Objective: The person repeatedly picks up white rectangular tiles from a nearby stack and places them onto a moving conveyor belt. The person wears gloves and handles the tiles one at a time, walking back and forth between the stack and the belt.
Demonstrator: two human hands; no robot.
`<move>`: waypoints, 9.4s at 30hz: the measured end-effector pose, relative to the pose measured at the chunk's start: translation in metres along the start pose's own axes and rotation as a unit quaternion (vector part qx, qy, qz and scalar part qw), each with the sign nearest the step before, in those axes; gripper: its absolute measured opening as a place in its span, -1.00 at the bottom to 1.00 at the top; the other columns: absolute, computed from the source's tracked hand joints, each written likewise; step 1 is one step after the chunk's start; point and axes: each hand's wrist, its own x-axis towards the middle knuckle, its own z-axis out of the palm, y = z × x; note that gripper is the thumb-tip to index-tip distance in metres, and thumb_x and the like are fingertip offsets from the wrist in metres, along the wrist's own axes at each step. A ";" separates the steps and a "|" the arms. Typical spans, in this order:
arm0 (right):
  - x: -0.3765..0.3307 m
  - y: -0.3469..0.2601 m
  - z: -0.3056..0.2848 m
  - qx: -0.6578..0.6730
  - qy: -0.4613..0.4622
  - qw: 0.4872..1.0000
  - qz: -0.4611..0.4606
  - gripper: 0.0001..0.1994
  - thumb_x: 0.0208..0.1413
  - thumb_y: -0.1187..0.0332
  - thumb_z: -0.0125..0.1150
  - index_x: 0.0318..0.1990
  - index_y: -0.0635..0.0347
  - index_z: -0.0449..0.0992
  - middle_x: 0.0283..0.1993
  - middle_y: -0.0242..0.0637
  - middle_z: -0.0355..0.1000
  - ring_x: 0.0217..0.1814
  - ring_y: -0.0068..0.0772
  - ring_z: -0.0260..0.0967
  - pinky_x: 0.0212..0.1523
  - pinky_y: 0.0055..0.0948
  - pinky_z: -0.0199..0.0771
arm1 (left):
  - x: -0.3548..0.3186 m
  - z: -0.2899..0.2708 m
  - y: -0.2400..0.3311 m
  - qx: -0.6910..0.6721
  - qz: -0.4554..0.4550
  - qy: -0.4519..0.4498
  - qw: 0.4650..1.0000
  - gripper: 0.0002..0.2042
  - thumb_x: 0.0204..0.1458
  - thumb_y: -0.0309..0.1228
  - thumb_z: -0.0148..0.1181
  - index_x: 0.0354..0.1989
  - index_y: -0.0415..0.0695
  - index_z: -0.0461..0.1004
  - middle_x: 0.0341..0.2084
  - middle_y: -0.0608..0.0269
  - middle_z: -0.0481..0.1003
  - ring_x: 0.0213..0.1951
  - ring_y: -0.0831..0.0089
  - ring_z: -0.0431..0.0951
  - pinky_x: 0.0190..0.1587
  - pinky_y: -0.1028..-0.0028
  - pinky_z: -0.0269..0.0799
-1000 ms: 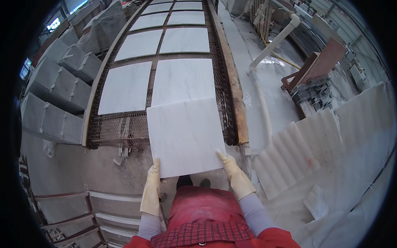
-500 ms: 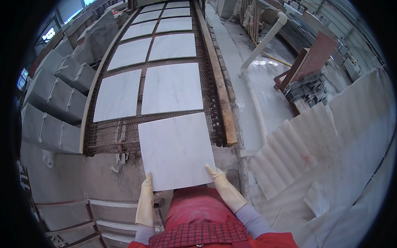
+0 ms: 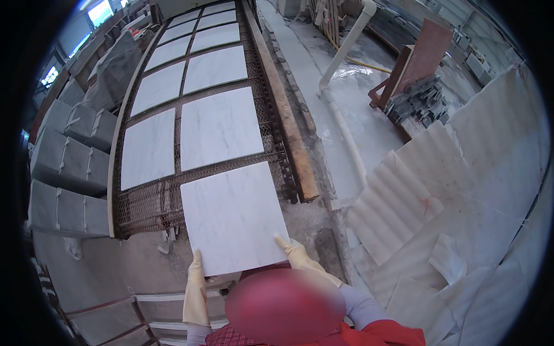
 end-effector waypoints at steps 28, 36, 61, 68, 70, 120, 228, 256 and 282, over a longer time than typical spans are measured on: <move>0.006 -0.006 0.007 -0.044 0.087 0.995 -0.017 -0.35 0.00 -0.07 0.25 0.05 0.34 0.38 -0.03 -0.20 0.43 -0.02 -0.39 0.36 0.03 -0.42 0.30 | 0.024 -0.003 -0.016 -0.012 -0.009 -0.056 0.998 -0.19 -0.18 0.46 -0.08 -0.22 -0.18 0.45 -0.61 0.24 0.51 -0.68 0.50 0.47 -0.71 0.61 0.30; -0.003 -0.004 0.019 -0.012 0.097 0.995 -0.017 -0.35 0.01 -0.08 0.24 0.05 0.34 0.38 -0.04 -0.20 0.44 -0.03 -0.39 0.37 0.02 -0.43 0.30 | 0.011 -0.005 0.006 -0.004 -0.031 -0.024 0.999 -0.23 -0.15 0.42 -0.06 -0.25 -0.17 0.46 -0.65 0.24 0.48 -0.73 0.50 0.43 -0.74 0.61 0.27; 0.003 -0.014 0.023 -0.035 0.064 0.996 0.052 -0.37 0.07 -0.09 0.14 0.14 0.22 0.34 0.06 -0.23 0.38 0.08 -0.35 0.31 0.10 -0.37 0.27 | 0.043 -0.016 -0.009 -0.006 0.003 -0.066 0.998 -0.26 -0.08 0.39 -0.08 -0.20 -0.16 0.45 -0.57 0.25 0.51 -0.65 0.47 0.47 -0.68 0.55 0.28; 0.000 -0.020 0.027 -0.031 0.059 0.997 0.047 -0.36 0.08 -0.09 0.13 0.15 0.23 0.31 0.07 -0.22 0.38 0.10 -0.31 0.30 0.06 -0.31 0.34 | 0.042 -0.014 -0.006 -0.011 0.003 -0.060 0.998 -0.25 -0.13 0.41 -0.04 -0.19 -0.14 0.42 -0.56 0.28 0.51 -0.66 0.51 0.47 -0.68 0.62 0.33; 0.002 -0.020 0.025 -0.050 0.045 0.996 0.050 -0.31 0.05 -0.14 0.13 0.21 0.18 0.25 0.12 -0.20 0.33 0.14 -0.23 0.27 0.08 -0.15 0.30 | 0.042 -0.011 -0.004 -0.011 0.003 -0.053 0.999 -0.25 -0.13 0.40 -0.04 -0.18 -0.14 0.42 -0.56 0.28 0.51 -0.66 0.50 0.47 -0.70 0.63 0.32; 0.049 -0.020 0.002 -0.059 0.042 0.996 0.059 -0.35 0.06 -0.10 0.15 0.18 0.17 0.29 0.09 -0.22 0.37 0.10 -0.27 0.31 0.12 -0.21 0.28 | 0.053 -0.007 -0.027 -0.192 0.053 -0.078 0.977 -0.33 -0.13 0.32 0.08 -0.20 -0.13 0.46 -0.44 0.24 0.54 -0.47 0.42 0.54 -0.42 0.36 0.55; -0.058 -0.077 0.219 -0.217 -0.204 0.955 -0.006 -0.55 0.17 0.03 0.00 -0.35 0.37 0.44 -0.72 -0.17 0.34 -0.59 -0.27 0.34 -0.45 -0.47 0.34 | 0.025 -0.076 0.045 -0.314 0.289 -0.058 0.902 -0.72 0.03 -0.58 0.13 -0.04 -0.30 0.45 -0.17 0.09 0.51 -0.14 0.38 0.51 -0.09 0.43 0.46; 0.053 -0.044 0.243 -0.308 -0.186 0.933 0.013 -0.51 0.21 -0.03 -0.08 -0.11 0.29 0.51 -0.44 -0.11 0.51 -0.49 -0.39 0.46 -0.41 -0.50 0.45 | 0.149 -0.166 0.035 -0.390 0.123 -0.055 0.911 -0.50 0.03 -0.20 0.17 0.11 -0.17 0.28 -0.13 0.05 0.48 -0.13 0.11 0.51 -0.04 0.19 0.44; 0.026 -0.047 0.205 -0.223 -0.070 0.971 -0.042 -0.56 0.30 0.13 -0.21 -0.03 0.33 0.48 -0.35 -0.02 0.54 -0.37 -0.35 0.51 -0.25 -0.52 0.51 | 0.194 -0.185 0.019 -0.368 0.012 -0.177 0.913 -0.41 0.02 -0.06 0.18 0.11 -0.22 0.25 -0.14 -0.26 0.46 -0.12 -0.16 0.50 -0.06 -0.22 0.36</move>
